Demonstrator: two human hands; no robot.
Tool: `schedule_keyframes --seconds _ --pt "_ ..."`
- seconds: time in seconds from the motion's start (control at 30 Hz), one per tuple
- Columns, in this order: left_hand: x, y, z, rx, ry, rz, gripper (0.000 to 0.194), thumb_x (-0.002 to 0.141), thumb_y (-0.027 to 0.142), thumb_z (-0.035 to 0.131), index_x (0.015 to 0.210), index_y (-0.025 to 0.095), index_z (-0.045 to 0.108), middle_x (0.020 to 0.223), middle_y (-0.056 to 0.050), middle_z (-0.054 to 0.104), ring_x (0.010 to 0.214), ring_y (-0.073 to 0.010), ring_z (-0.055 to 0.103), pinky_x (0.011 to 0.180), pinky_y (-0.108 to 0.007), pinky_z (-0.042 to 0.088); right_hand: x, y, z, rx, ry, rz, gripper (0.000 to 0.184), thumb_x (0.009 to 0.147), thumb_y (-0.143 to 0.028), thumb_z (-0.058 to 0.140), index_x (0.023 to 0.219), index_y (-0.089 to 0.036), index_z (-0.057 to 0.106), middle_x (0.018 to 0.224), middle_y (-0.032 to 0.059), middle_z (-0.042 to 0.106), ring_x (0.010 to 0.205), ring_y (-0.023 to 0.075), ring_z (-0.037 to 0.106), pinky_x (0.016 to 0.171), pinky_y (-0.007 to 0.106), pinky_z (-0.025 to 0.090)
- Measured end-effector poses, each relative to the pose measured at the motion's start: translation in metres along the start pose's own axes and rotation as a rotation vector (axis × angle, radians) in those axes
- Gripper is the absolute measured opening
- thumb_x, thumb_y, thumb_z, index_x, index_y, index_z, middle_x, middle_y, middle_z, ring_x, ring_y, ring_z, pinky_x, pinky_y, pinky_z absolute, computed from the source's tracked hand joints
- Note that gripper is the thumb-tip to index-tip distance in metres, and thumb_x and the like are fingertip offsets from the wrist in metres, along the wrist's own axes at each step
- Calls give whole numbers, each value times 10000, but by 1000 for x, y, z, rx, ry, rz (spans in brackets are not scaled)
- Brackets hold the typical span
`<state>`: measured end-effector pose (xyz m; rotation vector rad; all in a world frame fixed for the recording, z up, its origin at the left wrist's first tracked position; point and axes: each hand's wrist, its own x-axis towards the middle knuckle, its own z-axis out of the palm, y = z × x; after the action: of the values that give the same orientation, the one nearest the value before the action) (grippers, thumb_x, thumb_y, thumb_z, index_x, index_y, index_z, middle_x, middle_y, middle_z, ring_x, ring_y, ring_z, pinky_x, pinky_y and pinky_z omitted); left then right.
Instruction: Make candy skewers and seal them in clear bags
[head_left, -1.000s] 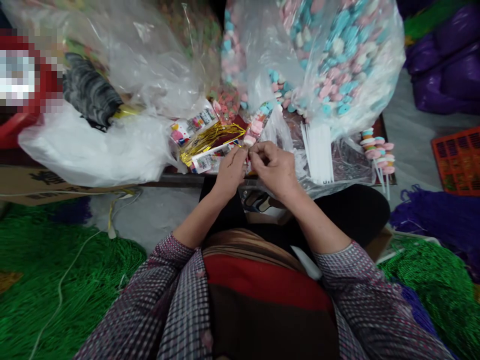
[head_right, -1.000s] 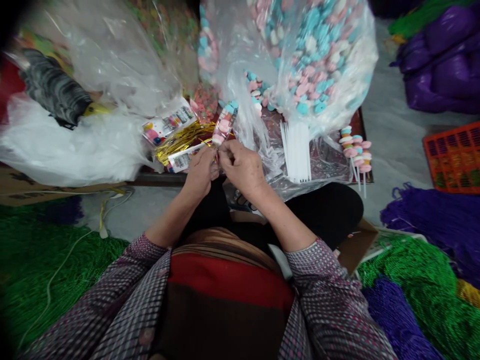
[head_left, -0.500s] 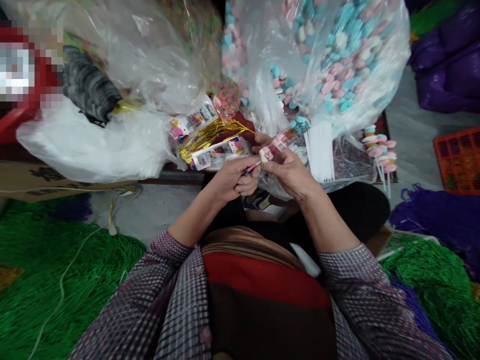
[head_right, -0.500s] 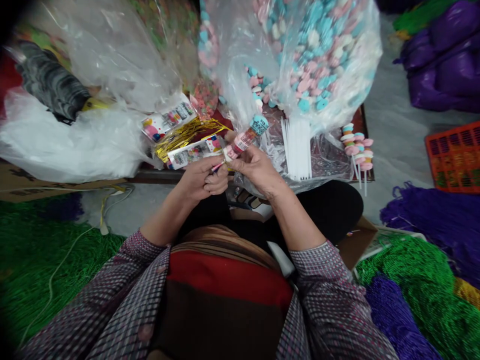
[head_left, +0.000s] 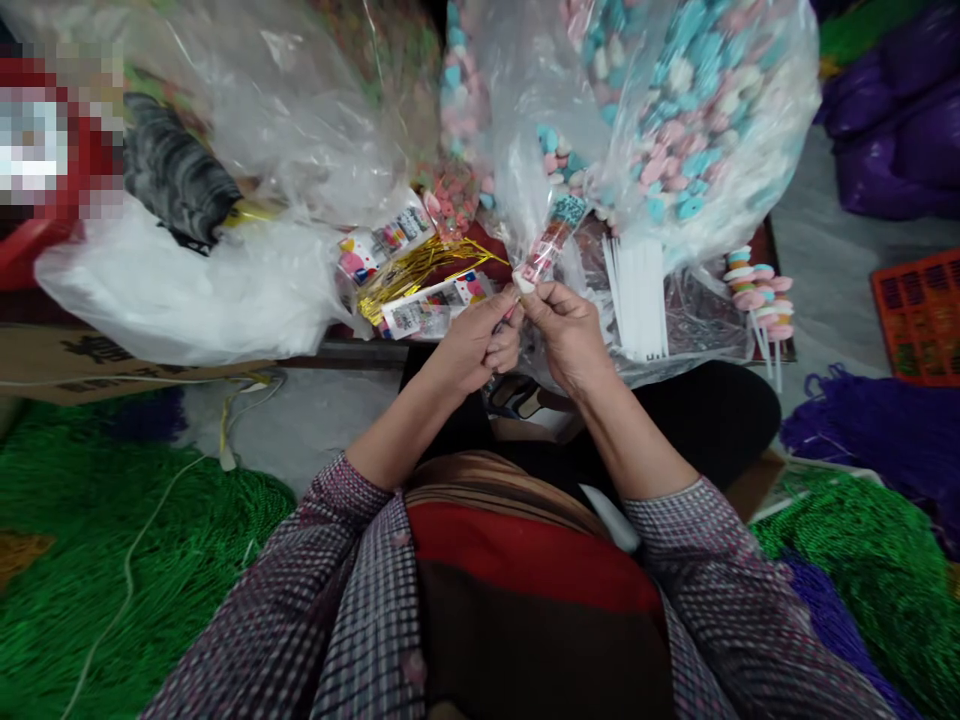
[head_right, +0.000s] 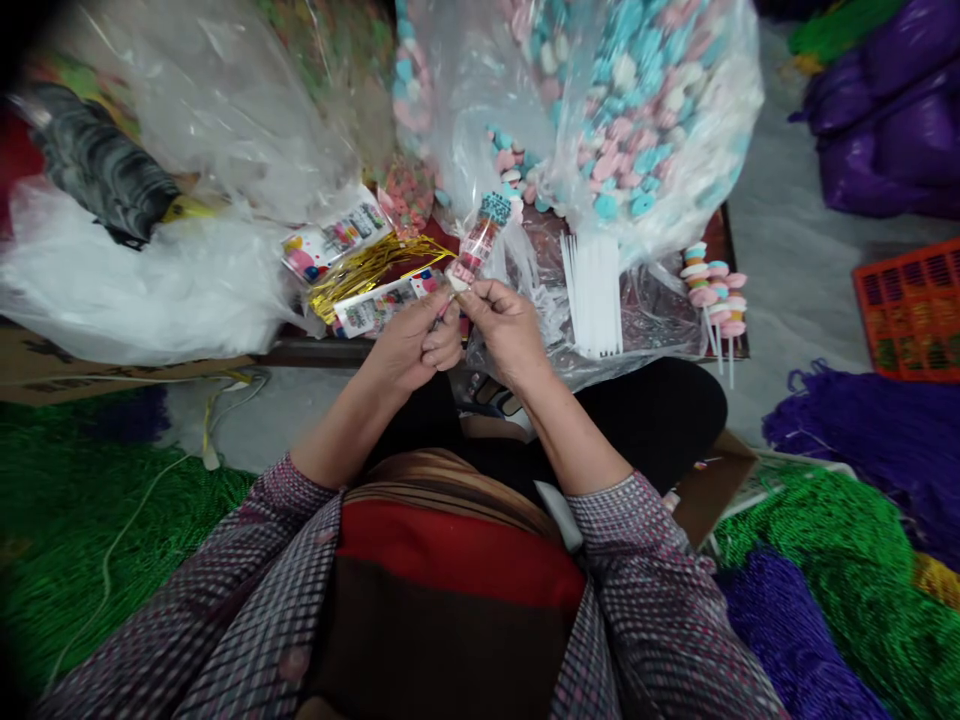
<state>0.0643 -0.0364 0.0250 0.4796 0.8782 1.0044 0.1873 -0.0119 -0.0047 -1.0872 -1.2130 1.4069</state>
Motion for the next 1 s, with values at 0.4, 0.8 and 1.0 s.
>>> schedule_keyframes --seconds 0.4,0.8,1.0 --pt "-2 2 -5 -32 -161 -165 550 1049 509 456 603 189 454 359 116 232 241 -34 221 311 -172 221 1 -1 -12 11 -87 27 468 685 -652 849 686 -227 652 707 -30 664 673 129 568 760 310 528" --pt "15 -14 -4 324 254 290 451 994 468 595 649 208 467 462 88 337 395 -60 297 447 -219 256 -6 -9 -10 -520 77 -339 300 943 -463 639 736 -245 645 778 17 687 781 188 614 824 359 503" --pt "14 -13 -14 657 382 599 404 912 121 690 578 191 473 530 56 396 538 -97 365 592 -267 258 -7 -11 -10 -586 54 -369 259 950 -431 623 762 -261 677 824 31 713 833 209 655 844 367 522"
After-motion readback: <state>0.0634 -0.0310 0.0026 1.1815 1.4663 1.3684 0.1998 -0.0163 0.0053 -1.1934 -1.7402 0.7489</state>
